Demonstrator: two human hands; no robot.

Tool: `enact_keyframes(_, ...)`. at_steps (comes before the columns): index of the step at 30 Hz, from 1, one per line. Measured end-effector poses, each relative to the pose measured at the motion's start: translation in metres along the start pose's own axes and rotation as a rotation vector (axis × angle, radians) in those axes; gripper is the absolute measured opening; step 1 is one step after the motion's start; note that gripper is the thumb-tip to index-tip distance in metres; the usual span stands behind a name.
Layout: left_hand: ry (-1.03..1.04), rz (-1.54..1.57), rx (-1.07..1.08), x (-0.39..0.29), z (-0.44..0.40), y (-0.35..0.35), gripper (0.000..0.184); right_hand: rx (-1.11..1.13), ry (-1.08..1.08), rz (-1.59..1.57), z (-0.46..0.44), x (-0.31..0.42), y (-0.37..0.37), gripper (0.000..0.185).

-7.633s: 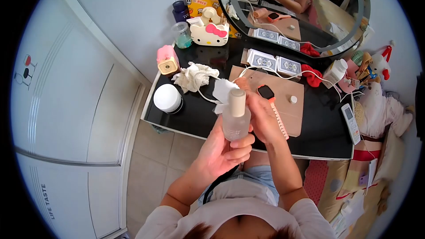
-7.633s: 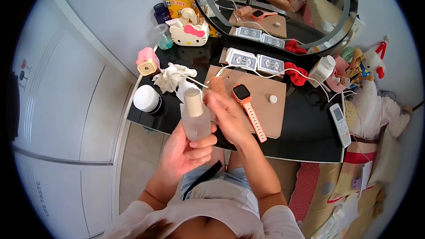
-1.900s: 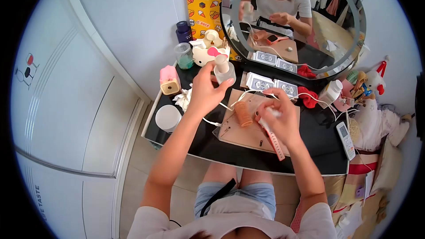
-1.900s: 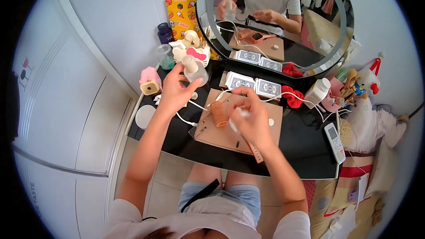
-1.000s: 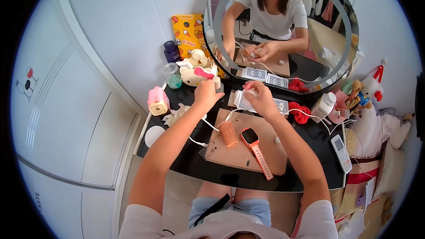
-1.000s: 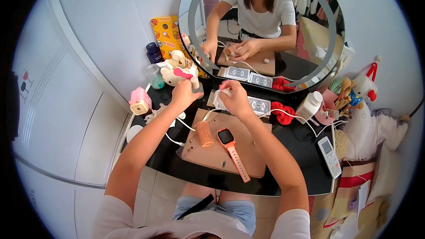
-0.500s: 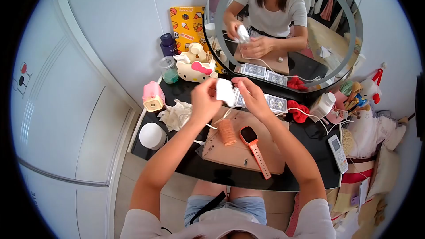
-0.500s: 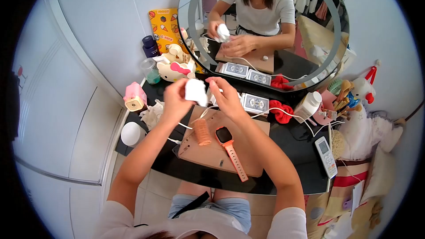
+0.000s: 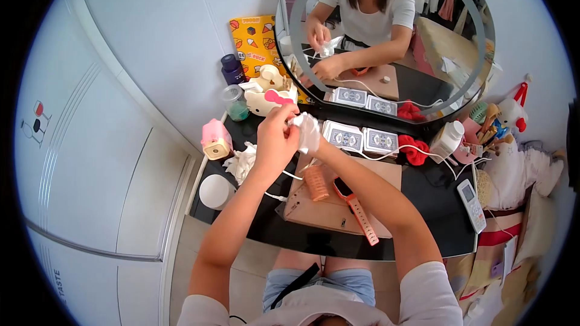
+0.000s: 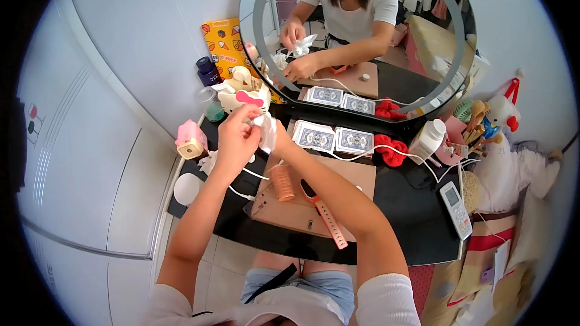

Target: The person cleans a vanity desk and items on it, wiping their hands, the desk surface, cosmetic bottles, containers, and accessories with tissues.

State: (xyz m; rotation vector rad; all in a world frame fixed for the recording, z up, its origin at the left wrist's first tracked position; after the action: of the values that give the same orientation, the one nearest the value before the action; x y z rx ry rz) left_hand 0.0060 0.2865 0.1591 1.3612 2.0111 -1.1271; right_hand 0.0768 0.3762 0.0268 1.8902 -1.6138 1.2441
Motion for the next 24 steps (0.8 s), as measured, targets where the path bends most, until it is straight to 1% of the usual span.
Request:
enact_keyframes(2, 0.091, -0.168, 0.003, 0.012, -0.009, 0.011, 0.020, -0.097, -0.264, 0.394, 0.007, 0.040, -0.027, 0.028)
enact_keyframes(3, 0.124, -0.231, -0.013, 0.015, -0.012, 0.017, 0.018, -0.045, 0.104, 0.161, 0.015, 0.046, -0.048, 0.031)
enact_keyframes(4, 0.155, -0.294, -0.030, 0.016, -0.015, 0.024, 0.016, -0.041, 0.388, 0.275, 0.016, 0.055, -0.064, 0.029)
enact_keyframes(5, 0.186, -0.357, -0.047, 0.016, -0.018, 0.032, 0.014, -0.192, 0.555, -0.074, 0.028, 0.051, -0.078, 0.028)
enact_keyframes(6, 0.112, -0.332, -0.021, 0.022, -0.022, 0.042, 0.014, -0.344, 0.710, -0.429, 0.042, 0.044, -0.085, 0.028)
enact_keyframes(9, 0.048, -0.357, -0.035, 0.041, -0.034, 0.071, 0.020, -0.372, 0.827, -0.554, 0.058, 0.071, -0.094, 0.029)
enact_keyframes(10, 0.024, -0.388, 0.022, 0.057, -0.038, 0.083, 0.027, -0.342, 0.766, -0.490, 0.060, 0.068, -0.096, 0.030)
enact_keyframes(12, 0.016, -0.450, -0.047, 0.072, -0.044, 0.091, 0.035, -0.274, 0.641, -0.365, 0.061, 0.057, -0.098, 0.033)
enact_keyframes(13, 0.021, -0.463, -0.085, 0.073, -0.046, 0.090, 0.030, -0.265, 0.652, -0.324, 0.061, 0.054, -0.100, 0.027)
enact_keyframes(16, -0.113, -0.291, -0.198, 0.088, -0.049, 0.083, 0.024, -0.238, 0.614, -0.212, 0.059, 0.042, -0.104, 0.019)
enact_keyframes(17, -0.062, -0.226, -0.300, 0.089, -0.046, 0.083, 0.025, -0.273, 0.599, -0.200, 0.061, 0.041, -0.105, 0.015)
enact_keyframes(20, -0.053, -0.280, -0.271, 0.108, -0.041, 0.098, 0.023, -0.283, 0.543, -0.095, 0.066, 0.036, -0.114, 0.015)
enact_keyframes(21, -0.096, -0.363, -0.216, 0.095, -0.039, 0.100, 0.020, -0.270, 0.501, -0.017, 0.067, 0.040, -0.119, 0.015)
enact_keyframes(24, -0.094, -0.376, -0.183, 0.090, -0.035, 0.102, 0.015, -0.253, 0.407, 0.180, 0.074, 0.063, -0.136, 0.014)
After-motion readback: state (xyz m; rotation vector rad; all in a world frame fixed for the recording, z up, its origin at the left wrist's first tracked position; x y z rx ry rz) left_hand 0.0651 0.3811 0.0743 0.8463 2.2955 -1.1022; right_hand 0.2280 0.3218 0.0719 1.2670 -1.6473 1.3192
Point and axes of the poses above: each hand's wrist, its own z-axis away from the middle knuckle, its own y-axis out of the palm, x = y × z, the point moved 7 cm from there along -z, towards the middle knuckle
